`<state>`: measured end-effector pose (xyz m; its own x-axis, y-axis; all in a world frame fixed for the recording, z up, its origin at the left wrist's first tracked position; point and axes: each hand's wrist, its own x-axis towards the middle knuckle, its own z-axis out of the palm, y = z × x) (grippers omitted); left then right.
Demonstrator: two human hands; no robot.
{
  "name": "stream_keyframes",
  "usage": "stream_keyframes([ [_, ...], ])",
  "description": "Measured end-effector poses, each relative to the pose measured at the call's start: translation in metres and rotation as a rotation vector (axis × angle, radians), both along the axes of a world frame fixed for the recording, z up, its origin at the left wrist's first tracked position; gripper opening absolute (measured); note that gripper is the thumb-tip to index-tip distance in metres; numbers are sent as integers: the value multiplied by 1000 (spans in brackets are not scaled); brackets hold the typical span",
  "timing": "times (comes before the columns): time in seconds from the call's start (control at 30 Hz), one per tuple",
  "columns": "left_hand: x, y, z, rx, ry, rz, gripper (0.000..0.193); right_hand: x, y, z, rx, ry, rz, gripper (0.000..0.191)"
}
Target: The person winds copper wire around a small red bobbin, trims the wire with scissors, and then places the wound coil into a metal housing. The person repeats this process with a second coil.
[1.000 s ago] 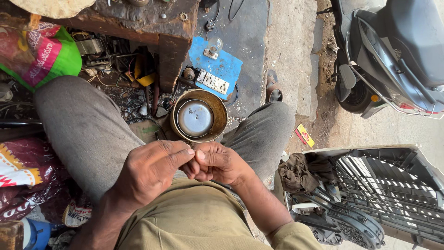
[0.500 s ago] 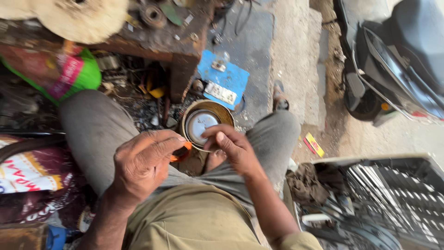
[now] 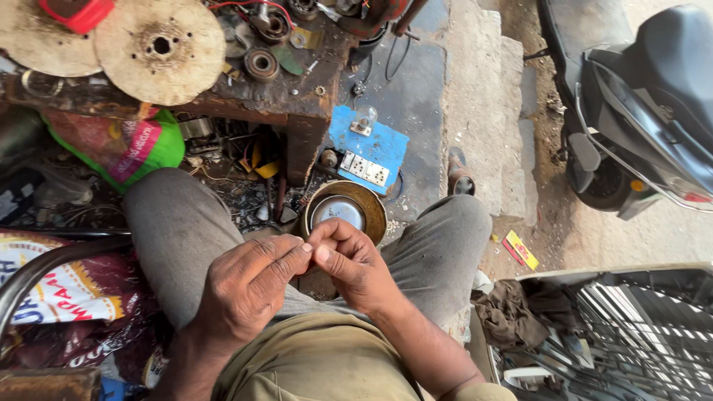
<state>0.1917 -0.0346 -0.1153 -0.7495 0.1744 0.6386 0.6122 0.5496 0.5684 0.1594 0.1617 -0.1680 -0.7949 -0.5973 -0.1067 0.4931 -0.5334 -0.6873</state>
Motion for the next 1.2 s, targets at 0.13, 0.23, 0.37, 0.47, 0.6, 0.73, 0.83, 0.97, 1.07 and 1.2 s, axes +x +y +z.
stream_keyframes([
  [0.13, 1, 8, -13, 80, 31, 107, 32, 17, -13, -9, 249, 154, -190, 17],
  [0.23, 4, 13, -22, 109, 14, 156, 30, 25, -15, -12, 220, 198, -273, 16],
  [0.37, 5, 16, -25, 146, 6, 226, 27, 19, -11, -16, 30, 11, -178, 16],
  [0.47, 3, 17, -21, 131, 24, 223, 27, 17, -6, -15, -88, -157, -129, 13],
  [0.6, 6, 12, -12, 119, 17, 151, 31, 14, -2, -11, -154, -330, -41, 10],
  [0.73, 25, -2, -4, 81, -33, 150, 36, 11, -4, -13, -86, -293, 45, 12],
  [0.83, 38, -8, -4, 98, -45, 204, 37, 12, -14, -19, -99, -213, 78, 13],
  [0.97, 50, -18, -9, 136, -50, 351, 33, 4, -32, -28, -65, -157, 154, 19],
  [1.07, 56, -27, -12, 155, -91, 305, 32, 1, -42, -26, -96, -165, 199, 19],
  [1.2, 60, -37, -15, 115, 16, 302, 36, 1, -57, -17, 18, -188, 189, 23],
])
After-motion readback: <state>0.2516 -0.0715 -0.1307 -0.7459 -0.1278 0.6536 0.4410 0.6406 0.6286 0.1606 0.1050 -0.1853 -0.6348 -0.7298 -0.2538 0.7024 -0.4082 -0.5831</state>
